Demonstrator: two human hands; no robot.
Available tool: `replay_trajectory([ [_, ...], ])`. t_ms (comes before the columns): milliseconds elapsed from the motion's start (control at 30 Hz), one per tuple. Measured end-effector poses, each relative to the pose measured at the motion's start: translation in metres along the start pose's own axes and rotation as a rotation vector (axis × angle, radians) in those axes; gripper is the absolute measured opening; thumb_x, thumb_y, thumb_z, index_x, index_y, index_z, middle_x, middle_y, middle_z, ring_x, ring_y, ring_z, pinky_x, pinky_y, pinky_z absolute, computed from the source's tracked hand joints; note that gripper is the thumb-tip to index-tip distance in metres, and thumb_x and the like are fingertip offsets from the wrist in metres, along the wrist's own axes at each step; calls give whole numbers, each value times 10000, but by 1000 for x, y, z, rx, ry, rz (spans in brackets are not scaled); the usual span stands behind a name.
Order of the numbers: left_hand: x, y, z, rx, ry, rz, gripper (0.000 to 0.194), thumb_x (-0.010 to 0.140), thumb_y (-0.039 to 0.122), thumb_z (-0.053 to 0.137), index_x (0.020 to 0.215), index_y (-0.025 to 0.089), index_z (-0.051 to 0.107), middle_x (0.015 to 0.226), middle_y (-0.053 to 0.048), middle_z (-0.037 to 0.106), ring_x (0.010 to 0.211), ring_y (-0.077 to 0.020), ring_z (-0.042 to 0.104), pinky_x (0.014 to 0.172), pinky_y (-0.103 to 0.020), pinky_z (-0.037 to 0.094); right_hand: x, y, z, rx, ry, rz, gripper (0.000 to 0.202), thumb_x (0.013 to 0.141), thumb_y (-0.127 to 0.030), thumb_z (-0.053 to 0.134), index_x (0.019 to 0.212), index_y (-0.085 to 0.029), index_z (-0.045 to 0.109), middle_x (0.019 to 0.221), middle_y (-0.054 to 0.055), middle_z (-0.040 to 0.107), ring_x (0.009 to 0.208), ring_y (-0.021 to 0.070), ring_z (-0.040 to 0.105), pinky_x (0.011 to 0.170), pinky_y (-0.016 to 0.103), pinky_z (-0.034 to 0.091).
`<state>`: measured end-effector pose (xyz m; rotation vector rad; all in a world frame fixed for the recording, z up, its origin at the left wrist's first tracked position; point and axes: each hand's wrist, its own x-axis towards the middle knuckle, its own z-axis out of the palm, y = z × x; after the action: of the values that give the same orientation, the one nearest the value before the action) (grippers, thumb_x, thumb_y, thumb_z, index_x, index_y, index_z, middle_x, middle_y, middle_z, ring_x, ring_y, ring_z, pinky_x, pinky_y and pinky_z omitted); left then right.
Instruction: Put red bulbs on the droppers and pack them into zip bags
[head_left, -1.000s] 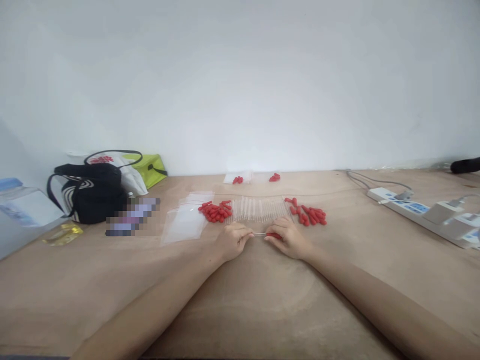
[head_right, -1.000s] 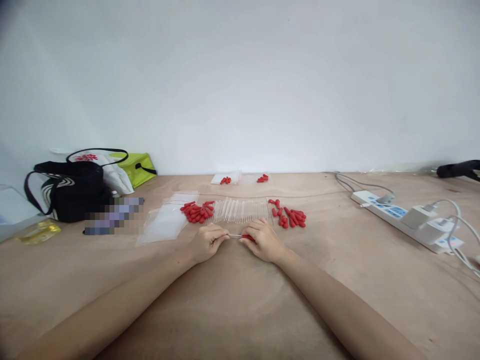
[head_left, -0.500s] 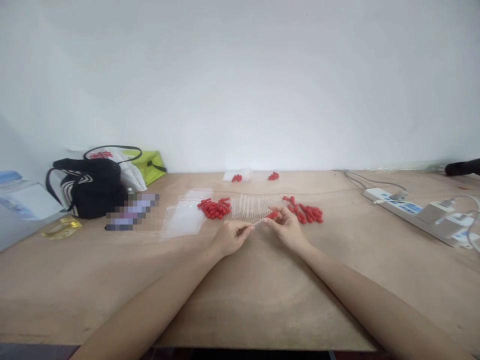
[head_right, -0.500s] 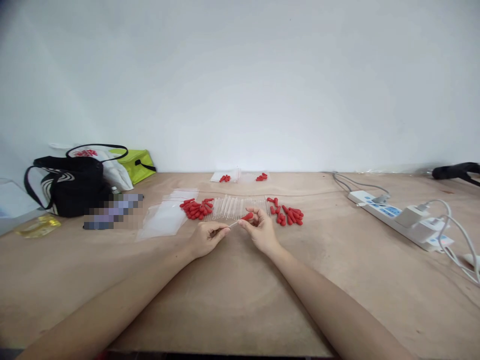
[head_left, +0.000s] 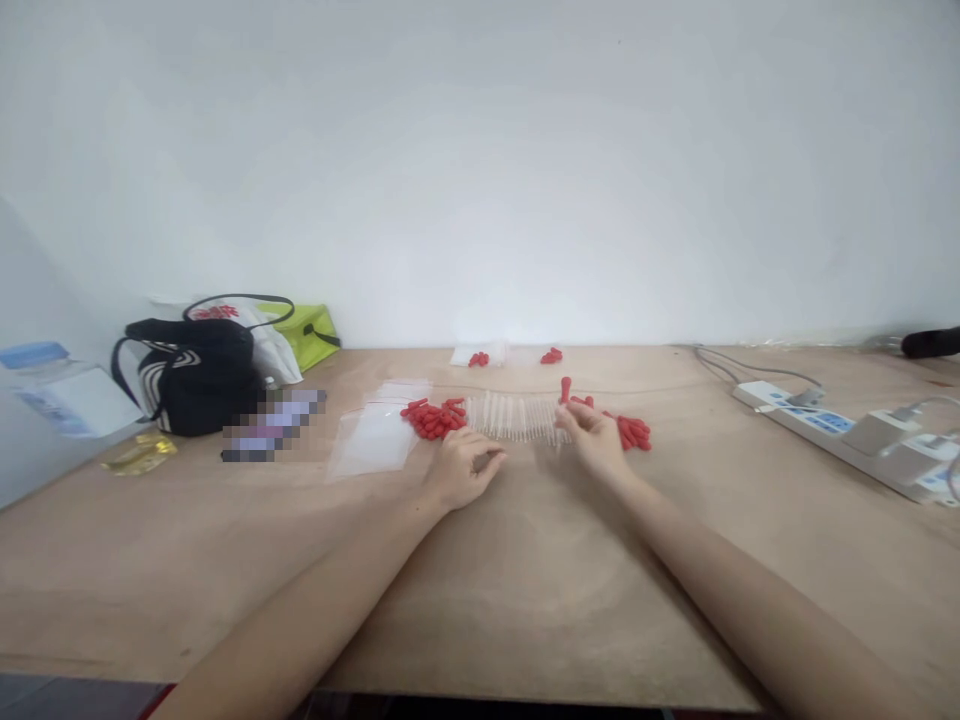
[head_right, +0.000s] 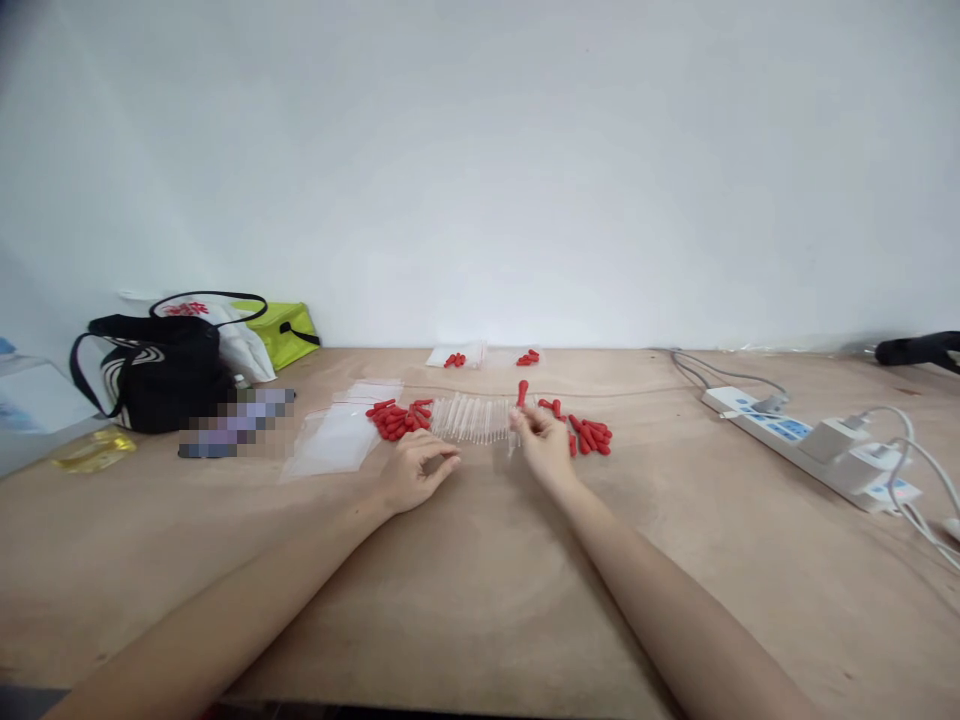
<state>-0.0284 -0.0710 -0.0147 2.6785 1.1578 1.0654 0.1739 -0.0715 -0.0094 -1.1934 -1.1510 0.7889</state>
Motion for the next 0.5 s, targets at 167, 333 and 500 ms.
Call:
replay_trajectory([
  [167, 2, -18, -3, 230, 83, -95, 134, 749, 248, 539, 808, 210, 654, 801, -34, 620, 814, -202, 514, 743, -347, 386, 29, 5, -47, -414, 154, 71, 442, 676, -468, 511, 965, -148, 609, 645, 35, 646, 516, 142, 564, 483, 235, 370],
  [333, 6, -28, -1, 347, 109, -166, 186, 684, 237, 594, 861, 206, 643, 915, -54, 587, 922, -233, 486, 824, -383, 361, 42, 10, -58, -741, 244, 96, 345, 651, -450, 536, 869, -186, 580, 707, 30, 655, 664, 180, 588, 594, 269, 370],
  [500, 7, -31, 3, 393, 70, -184, 223, 699, 275, 574, 906, 213, 629, 995, -70, 559, 987, -249, 459, 879, -402, 327, 48, 13, -36, -1005, 107, 17, 214, 707, -396, 487, 775, -210, 568, 741, 32, 648, 772, 203, 574, 740, 335, 316],
])
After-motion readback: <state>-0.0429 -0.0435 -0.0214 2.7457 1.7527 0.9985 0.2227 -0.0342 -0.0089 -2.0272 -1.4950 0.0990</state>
